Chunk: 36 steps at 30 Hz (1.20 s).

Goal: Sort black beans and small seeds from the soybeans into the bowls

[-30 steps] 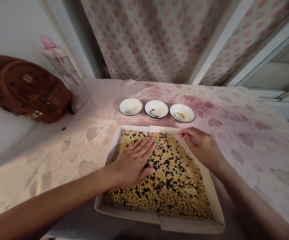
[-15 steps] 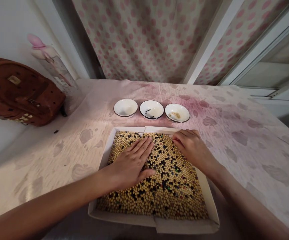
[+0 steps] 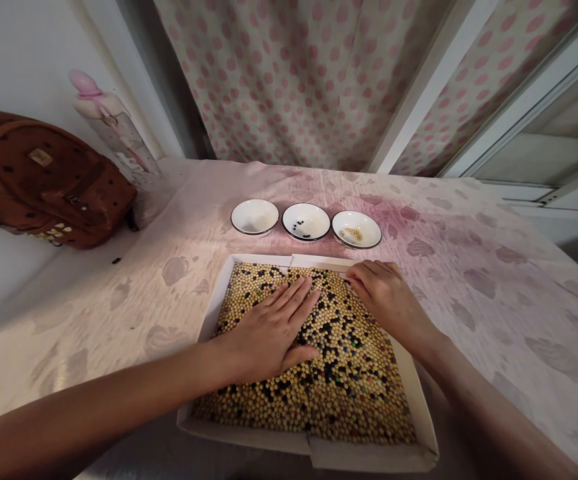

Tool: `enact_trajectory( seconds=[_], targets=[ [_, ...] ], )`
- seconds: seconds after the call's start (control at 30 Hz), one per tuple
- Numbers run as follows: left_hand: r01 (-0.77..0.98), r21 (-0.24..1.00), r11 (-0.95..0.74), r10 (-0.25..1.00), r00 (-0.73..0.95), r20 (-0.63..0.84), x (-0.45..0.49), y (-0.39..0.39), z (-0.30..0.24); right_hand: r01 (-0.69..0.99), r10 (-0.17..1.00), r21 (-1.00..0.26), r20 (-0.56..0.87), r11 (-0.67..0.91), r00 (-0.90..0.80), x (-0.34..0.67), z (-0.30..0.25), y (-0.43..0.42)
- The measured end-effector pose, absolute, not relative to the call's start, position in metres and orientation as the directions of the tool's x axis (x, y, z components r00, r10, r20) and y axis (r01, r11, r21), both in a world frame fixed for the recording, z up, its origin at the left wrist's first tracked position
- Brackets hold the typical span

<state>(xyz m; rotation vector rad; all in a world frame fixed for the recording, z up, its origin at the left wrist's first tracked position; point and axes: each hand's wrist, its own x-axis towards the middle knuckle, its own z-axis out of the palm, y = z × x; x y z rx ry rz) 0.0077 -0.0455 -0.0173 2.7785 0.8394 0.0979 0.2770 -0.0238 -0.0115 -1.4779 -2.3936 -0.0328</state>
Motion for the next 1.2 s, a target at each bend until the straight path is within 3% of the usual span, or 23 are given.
enact_trajectory(
  seconds=[0.2, 0.6, 0.83, 1.03, 1.2],
  targets=[
    [0.528, 0.225, -0.819, 0.53, 0.846, -0.057, 0.009, -0.045, -0.017, 0.881, 0.872, -0.107, 0.238, 0.461, -0.428, 0.273, -0.013, -0.021],
    [0.639, 0.163, -0.752, 0.619, 0.769, -0.16, 0.015, -0.044, -0.012, 0.882, 0.857, -0.019, 0.247, 0.47, -0.452, 0.271, -0.017, -0.016],
    [0.583, 0.223, -0.781, 0.584, 0.809, -0.069, 0.011, -0.047, -0.016, 0.88, 0.846, 0.002, 0.275, 0.475, -0.457, 0.272, -0.019, -0.016],
    [0.551, 0.277, -0.788, 0.56, 0.827, -0.052, 0.008, -0.046, -0.019, 0.879, 0.824, -0.129, 0.432, 0.459, -0.367, 0.267, 0.002, -0.005],
    [0.549, 0.304, -0.779, 0.569, 0.822, -0.028, 0.006, -0.045, -0.02, 0.849, 0.837, -0.275, 0.46, 0.451, -0.296, 0.245, 0.009, 0.041]
  ],
)
